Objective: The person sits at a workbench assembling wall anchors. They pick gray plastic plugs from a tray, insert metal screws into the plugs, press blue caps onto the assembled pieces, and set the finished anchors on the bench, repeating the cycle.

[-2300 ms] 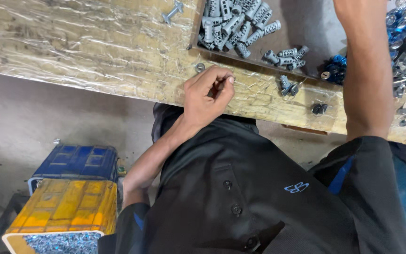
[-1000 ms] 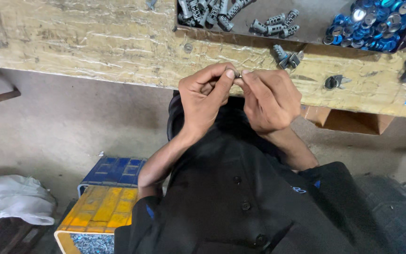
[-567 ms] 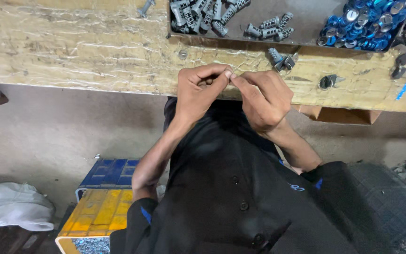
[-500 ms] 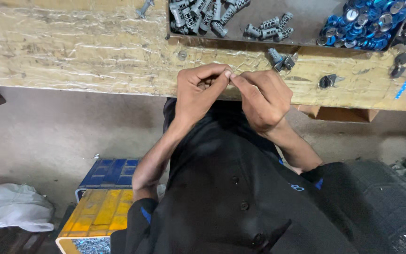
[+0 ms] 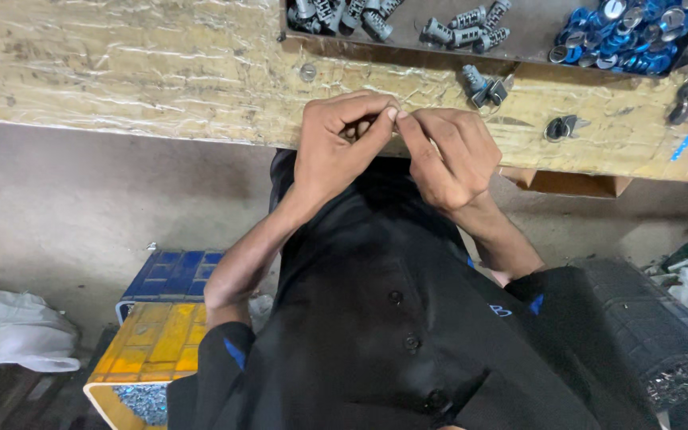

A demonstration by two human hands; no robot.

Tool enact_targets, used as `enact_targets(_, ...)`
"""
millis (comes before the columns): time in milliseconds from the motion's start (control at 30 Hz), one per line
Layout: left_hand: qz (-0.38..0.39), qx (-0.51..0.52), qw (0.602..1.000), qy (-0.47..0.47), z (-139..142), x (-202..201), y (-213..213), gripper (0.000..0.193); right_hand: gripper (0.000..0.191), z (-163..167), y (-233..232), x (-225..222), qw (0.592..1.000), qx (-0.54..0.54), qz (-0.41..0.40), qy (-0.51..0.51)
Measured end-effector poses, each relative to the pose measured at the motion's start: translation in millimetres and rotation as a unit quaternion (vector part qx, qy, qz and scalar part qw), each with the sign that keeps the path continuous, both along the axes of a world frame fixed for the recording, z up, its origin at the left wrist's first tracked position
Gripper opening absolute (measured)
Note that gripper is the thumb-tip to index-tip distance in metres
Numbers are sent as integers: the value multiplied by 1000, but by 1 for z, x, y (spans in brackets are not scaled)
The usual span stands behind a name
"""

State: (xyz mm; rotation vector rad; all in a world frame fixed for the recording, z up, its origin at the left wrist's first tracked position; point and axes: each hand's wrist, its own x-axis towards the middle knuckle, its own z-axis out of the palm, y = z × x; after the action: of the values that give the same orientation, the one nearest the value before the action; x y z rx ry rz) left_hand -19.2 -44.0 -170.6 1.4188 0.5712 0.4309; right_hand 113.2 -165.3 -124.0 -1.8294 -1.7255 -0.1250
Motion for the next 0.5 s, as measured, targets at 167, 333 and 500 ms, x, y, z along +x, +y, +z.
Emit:
enact_targets(167,-67,-216,974,5,6,-5,10,12,19,-5,-2,-6,971,51,-21,234)
enact_targets(333,-81,-76,994,-24,7,-7,9,10,15,0,-3,-11,957,-4,-84,278)
enact_targets(500,-29,-227,972,-42,-10,-8,2,5,8,15,15,45,941,-88,-71,319)
